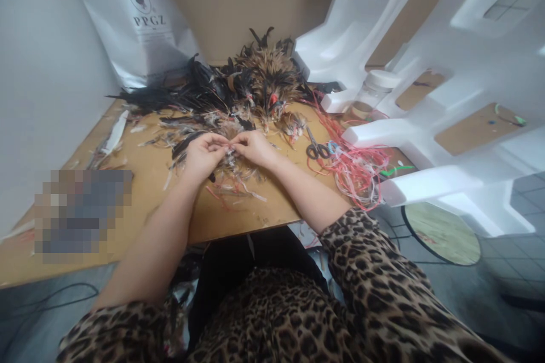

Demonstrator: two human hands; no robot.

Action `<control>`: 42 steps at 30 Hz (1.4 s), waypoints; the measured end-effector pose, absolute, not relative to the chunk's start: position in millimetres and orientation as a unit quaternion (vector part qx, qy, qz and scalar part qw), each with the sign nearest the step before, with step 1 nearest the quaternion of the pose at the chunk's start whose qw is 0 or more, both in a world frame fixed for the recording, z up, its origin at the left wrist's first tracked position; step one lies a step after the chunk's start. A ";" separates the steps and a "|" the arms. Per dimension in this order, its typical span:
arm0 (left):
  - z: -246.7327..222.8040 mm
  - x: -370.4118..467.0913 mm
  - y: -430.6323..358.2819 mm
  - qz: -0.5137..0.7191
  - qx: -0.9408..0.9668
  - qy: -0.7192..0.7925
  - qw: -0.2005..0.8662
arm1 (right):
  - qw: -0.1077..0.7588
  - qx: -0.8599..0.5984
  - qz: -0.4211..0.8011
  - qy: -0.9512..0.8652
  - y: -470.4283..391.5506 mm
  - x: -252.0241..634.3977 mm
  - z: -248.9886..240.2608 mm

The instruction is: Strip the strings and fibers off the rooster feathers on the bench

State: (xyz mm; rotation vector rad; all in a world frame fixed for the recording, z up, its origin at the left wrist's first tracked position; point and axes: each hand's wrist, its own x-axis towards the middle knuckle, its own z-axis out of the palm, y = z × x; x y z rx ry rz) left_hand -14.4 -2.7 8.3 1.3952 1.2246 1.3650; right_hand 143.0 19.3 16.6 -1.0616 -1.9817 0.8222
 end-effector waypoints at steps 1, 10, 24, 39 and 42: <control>8.6 -13.4 -3.1 0.544 0.560 0.487 0.392 | 0.364 -0.416 0.329 -0.765 19.3 142.9 16.6; 12.1 -11.6 -7.7 0.535 0.606 0.502 0.308 | 0.371 -0.421 0.370 -0.741 20.7 142.6 15.9; 9.6 -12.0 -5.7 0.531 0.596 0.496 0.343 | 0.384 -0.364 0.561 -0.637 25.8 145.3 14.3; 6.7 -10.8 -4.1 0.546 0.586 0.473 0.366 | 0.408 -0.367 0.583 -0.599 24.5 139.1 11.4; 7.3 -11.3 -4.4 0.547 0.583 0.477 0.365 | 0.402 -0.341 0.573 -0.627 23.8 140.2 11.1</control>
